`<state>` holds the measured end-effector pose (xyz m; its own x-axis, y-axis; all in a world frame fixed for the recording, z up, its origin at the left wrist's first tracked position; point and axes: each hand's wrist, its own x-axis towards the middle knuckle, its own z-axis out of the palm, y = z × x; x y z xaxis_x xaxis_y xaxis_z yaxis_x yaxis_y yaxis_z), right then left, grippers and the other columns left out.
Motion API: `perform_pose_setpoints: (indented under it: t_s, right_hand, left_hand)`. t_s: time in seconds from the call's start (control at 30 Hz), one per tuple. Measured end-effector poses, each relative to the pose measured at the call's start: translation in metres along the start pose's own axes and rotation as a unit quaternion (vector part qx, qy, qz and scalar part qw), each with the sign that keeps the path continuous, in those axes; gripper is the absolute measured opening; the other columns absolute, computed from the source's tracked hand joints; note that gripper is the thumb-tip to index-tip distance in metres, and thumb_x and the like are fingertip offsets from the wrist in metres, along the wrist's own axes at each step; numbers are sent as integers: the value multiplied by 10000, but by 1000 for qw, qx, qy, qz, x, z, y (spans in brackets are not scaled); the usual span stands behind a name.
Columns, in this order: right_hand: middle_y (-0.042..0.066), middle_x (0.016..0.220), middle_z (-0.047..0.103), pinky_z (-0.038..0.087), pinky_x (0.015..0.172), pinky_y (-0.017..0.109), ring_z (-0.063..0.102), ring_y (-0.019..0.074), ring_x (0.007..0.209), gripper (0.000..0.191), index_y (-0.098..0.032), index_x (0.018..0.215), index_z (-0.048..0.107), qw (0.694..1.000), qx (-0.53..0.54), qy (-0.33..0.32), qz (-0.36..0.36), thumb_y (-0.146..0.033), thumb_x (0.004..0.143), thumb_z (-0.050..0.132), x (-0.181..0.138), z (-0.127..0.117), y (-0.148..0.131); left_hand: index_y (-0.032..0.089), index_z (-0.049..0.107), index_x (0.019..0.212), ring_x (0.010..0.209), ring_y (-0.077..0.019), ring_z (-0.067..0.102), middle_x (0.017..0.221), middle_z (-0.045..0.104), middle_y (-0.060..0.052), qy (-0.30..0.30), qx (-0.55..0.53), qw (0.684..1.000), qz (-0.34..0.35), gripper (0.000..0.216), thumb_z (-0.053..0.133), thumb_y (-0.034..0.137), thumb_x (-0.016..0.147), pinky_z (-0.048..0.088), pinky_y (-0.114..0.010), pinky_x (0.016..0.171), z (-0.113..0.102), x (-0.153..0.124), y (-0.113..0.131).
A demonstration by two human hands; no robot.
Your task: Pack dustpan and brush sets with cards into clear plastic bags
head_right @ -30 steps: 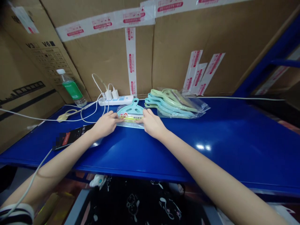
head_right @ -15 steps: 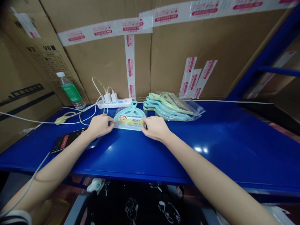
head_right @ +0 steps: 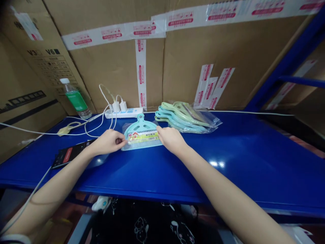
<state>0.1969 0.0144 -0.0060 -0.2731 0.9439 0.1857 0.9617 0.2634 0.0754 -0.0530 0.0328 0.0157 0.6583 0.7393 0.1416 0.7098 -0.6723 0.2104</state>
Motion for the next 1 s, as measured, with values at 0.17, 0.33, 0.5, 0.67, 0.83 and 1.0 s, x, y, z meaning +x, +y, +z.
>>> perform_pose_setpoints:
  t_s: [0.17, 0.33, 0.5, 0.67, 0.83, 1.0]
  right_hand:
    - [134, 869, 677, 293, 522, 290, 612, 248, 821, 203, -188, 943, 625, 999, 4, 33, -3, -85, 896, 457, 3, 0, -3]
    - [116, 944, 593, 405, 629, 290, 555, 232, 887, 398, -196, 978, 645, 991, 57, 101, -65, 49, 777, 403, -1, 3, -6]
    - [74, 882, 532, 463, 711, 325, 516, 201, 794, 464, -192, 959, 645, 968, 142, 158, -136, 76, 708, 361, -2, 15, 3]
    - [84, 896, 548, 478, 731, 341, 523, 212, 826, 408, -184, 979, 643, 963, 153, 154, -162, 41, 808, 348, -3, 15, -2]
    - [71, 866, 562, 460, 728, 329, 525, 211, 826, 355, -200, 954, 657, 958, 171, 154, -169, 18, 848, 397, -5, 10, -8]
    - [61, 832, 562, 447, 727, 329, 510, 196, 777, 344, -190, 911, 671, 962, 165, 139, -166, 16, 862, 401, -3, 12, -3]
  left_hand:
    - [163, 669, 798, 575, -102, 594, 645, 642, 21, -117, -146, 976, 115, 128, 689, 288, 776, 428, -188, 567, -7, -7, -4]
    - [179, 671, 754, 673, -120, 590, 734, 651, 6, -86, -74, 981, 155, 135, 642, 255, 861, 436, -228, 655, -2, -5, -1]
    - [201, 681, 773, 876, -183, 575, 875, 621, -32, -22, -23, 978, 208, 193, 623, 332, 902, 461, -305, 806, 5, -2, 4]
    - [181, 644, 838, 805, -150, 595, 823, 630, -18, -22, -54, 964, 258, 209, 538, 309, 964, 470, -264, 802, 22, 3, 12]
    - [181, 663, 855, 829, -162, 616, 826, 647, -31, 26, -21, 973, 229, 210, 541, 313, 962, 493, -271, 791, 36, 10, 14]
    - [200, 692, 1009, 967, -175, 644, 975, 692, -54, 35, -35, 977, 207, 296, 405, 137, 974, 525, -348, 885, 32, 11, 7]
